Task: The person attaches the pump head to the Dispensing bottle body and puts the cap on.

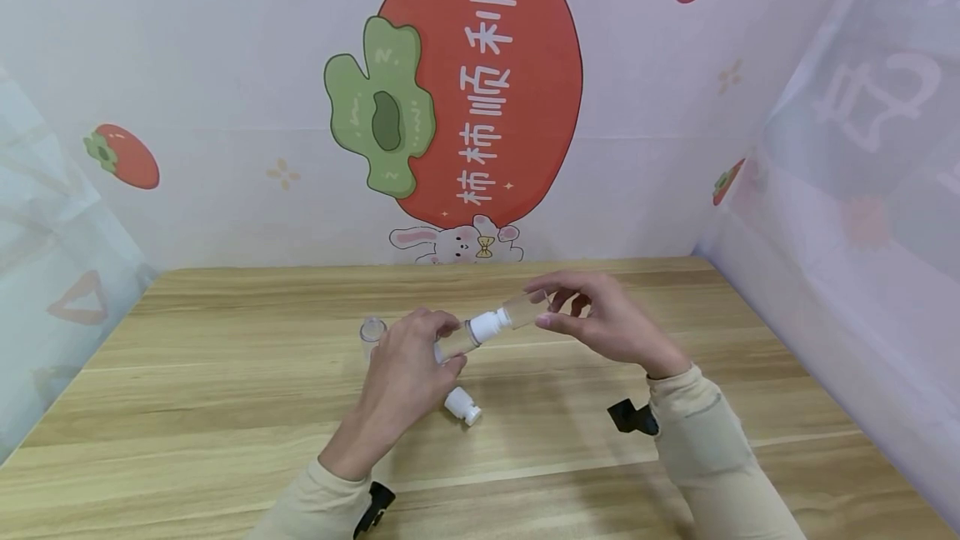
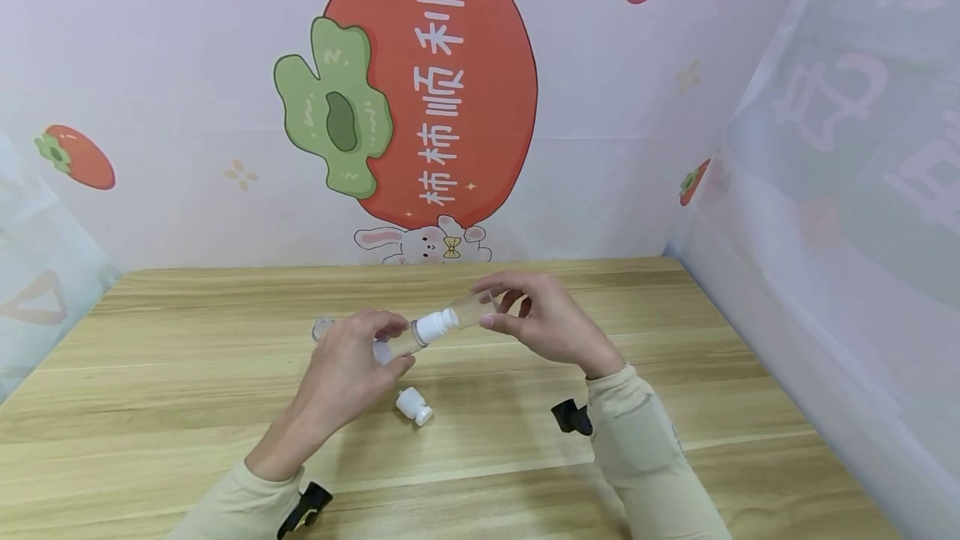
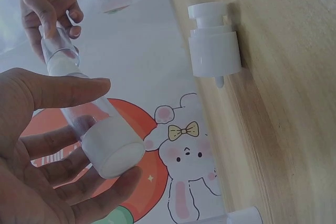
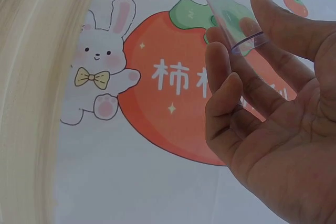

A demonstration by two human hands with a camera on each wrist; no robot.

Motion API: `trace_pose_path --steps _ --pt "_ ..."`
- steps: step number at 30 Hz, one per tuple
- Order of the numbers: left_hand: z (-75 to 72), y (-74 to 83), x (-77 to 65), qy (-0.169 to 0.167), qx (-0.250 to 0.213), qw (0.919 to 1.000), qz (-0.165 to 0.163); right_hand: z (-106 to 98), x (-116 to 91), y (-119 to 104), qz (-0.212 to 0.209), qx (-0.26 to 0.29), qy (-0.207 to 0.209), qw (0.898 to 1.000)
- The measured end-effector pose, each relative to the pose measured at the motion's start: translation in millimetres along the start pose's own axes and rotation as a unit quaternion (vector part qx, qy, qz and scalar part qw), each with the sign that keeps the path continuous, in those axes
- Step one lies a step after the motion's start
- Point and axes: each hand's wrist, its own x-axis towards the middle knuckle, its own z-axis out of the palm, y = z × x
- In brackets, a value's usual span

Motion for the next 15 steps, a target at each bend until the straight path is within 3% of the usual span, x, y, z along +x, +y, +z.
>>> trace_pose_path --steps 15 --pt "0.0 0.6 0.0 0.000 0.000 1.0000 0.000 1.7 0.3 -0.8 0.000 0.013 -0.004 1.000"
